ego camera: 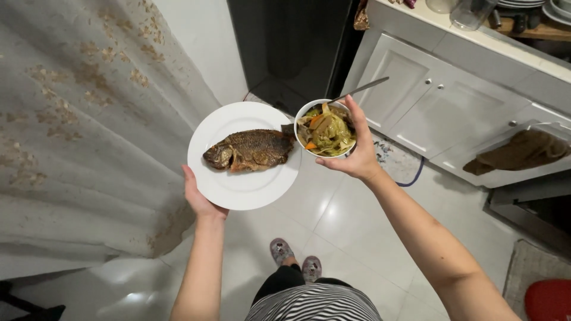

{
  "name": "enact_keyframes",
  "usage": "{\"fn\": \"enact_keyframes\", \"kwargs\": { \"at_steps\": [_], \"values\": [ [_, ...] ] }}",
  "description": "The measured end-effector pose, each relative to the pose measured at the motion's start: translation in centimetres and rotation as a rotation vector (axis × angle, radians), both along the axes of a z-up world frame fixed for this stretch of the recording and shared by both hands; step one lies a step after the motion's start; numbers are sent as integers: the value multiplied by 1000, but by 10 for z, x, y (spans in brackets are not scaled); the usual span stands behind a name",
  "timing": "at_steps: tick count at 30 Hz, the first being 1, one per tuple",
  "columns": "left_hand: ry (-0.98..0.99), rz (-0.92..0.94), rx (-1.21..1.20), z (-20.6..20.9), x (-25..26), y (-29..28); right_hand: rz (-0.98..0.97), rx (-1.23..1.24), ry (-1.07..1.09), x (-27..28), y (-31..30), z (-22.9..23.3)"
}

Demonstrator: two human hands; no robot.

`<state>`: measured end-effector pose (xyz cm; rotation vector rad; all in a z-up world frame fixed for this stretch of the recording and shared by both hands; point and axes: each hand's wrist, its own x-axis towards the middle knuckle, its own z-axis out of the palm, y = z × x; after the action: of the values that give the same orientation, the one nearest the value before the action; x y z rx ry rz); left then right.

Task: The recorder prepares a dining table by setting down placemats and plates, then walks to the kitchen to serve a cooked fish onto a plate and carries both the fish and a side dish back to the table.

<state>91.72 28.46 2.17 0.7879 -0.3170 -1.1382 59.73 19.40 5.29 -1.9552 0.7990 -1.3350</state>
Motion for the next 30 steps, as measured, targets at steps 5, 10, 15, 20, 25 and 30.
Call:
{"fn": "enact_keyframes", "kwargs": {
  "at_steps": [5,10,15,20,25,30],
  "values": [
    [-4,16,7,1,-5,34,4,-15,16,0,25,3],
    [46,26,-27,-12,3,60,-14,-22,61,2,52,6],
    [27,58,12,-5,13,89,14,-28,60,12,75,4],
    [26,50,-41,-1,50,114,-2,-31,65,38,98,8],
    [17,57,-42,1,106,143,-50,-20,81,83,125,6],
    [42,62,6,13,164,176,-36,-6,26,140,155,2]
  ]
}}
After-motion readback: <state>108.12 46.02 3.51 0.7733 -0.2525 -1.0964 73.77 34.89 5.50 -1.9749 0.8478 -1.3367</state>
